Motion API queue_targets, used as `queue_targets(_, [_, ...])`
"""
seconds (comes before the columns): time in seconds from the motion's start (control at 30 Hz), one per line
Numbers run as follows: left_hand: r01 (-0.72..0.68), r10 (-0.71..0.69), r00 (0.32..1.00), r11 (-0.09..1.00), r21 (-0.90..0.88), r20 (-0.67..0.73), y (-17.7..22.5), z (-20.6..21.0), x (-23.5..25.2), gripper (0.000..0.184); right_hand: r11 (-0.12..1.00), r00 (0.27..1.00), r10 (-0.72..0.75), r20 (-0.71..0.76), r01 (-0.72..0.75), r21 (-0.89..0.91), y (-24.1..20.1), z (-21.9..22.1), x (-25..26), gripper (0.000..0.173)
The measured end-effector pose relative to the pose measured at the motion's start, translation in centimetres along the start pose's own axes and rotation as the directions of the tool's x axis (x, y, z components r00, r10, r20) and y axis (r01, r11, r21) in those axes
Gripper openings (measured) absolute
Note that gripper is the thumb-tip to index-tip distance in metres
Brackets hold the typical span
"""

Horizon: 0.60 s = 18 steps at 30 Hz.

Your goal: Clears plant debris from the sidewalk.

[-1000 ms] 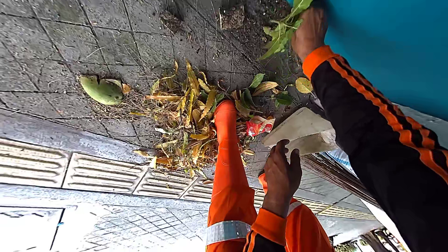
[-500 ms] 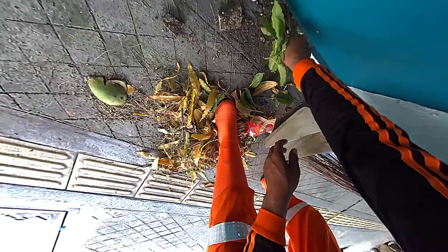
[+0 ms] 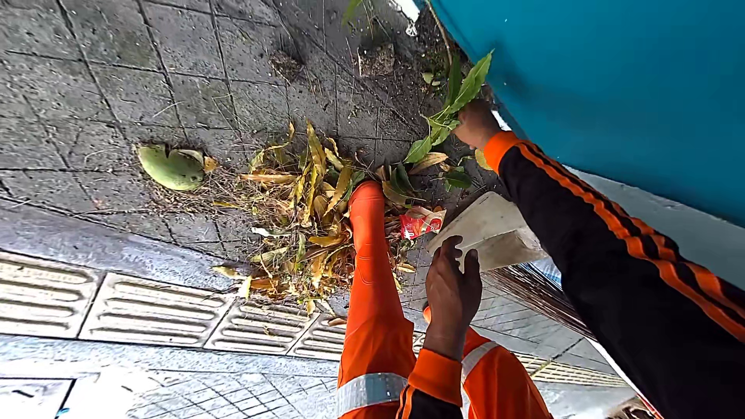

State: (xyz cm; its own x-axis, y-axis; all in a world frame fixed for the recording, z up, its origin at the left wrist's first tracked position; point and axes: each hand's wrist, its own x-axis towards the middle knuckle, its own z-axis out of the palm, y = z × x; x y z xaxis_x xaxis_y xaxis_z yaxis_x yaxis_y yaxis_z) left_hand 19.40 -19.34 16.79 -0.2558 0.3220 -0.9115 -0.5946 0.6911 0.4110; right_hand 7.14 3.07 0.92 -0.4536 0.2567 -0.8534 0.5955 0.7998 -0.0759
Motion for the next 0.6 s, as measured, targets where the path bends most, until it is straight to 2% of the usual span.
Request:
queue_targets(0.13, [0.009, -0.009, 1.000, 1.000, -0.014, -0.001, 0.7, 0.2, 0.2, 0.038, 0.998, 0.997, -0.053, -0.065, 0.050, -0.037, -0.2, 0.9, -0.6, 0.035])
queue_targets(0.2, [0.026, -0.027, 1.000, 0.999, -0.027, -0.013, 1.0, 0.1, 0.5, 0.037, 1.000, 0.999, -0.031, -0.042, 0.030, -0.007, -0.4, 1.2, -1.2, 0.031])
queue_targets(0.27, [0.036, -0.043, 0.996, 0.996, -0.076, -0.081, 1.5, -0.2, 0.6, 0.033, 0.997, 1.000, -0.019, 0.007, 0.018, 0.069, -0.3, 3.2, -3.6, 0.030])
queue_targets(0.33, [0.056, -0.087, 0.977, 0.986, -0.158, -0.195, 1.8, 0.1, 0.8, 0.032, 0.986, 0.999, 0.042, 0.026, -0.045, 0.162, 0.3, 6.5, -7.8, 0.031])
queue_targets(0.4, [0.104, -0.161, 0.950, 0.971, -0.214, -0.269, 1.2, 0.1, 1.2, 0.039, 0.968, 0.999, 0.033, 0.011, -0.035, 0.250, 1.1, 9.4, -12.2, 0.036])
queue_targets(0.5, [0.209, -0.262, 0.950, 0.937, -0.280, -0.168, 0.7, 0.8, 1.5, 0.051, 0.914, 0.976, -0.061, 0.211, -0.030, 0.404, 1.4, 12.9, -21.1, 0.037])
queue_targets(0.53, [0.243, -0.283, 0.951, 0.932, -0.267, -0.121, 0.8, 1.1, 1.4, 0.057, 0.913, 0.956, -0.088, 0.281, -0.035, 0.406, 1.1, 13.8, -24.6, 0.035])
queue_targets(0.6, [0.278, -0.304, 0.950, 0.929, -0.244, -0.076, 0.5, 1.1, 1.2, 0.064, 0.918, 0.873, -0.200, 0.444, 0.008, 0.397, 0.2, 15.6, -31.0, 0.033])
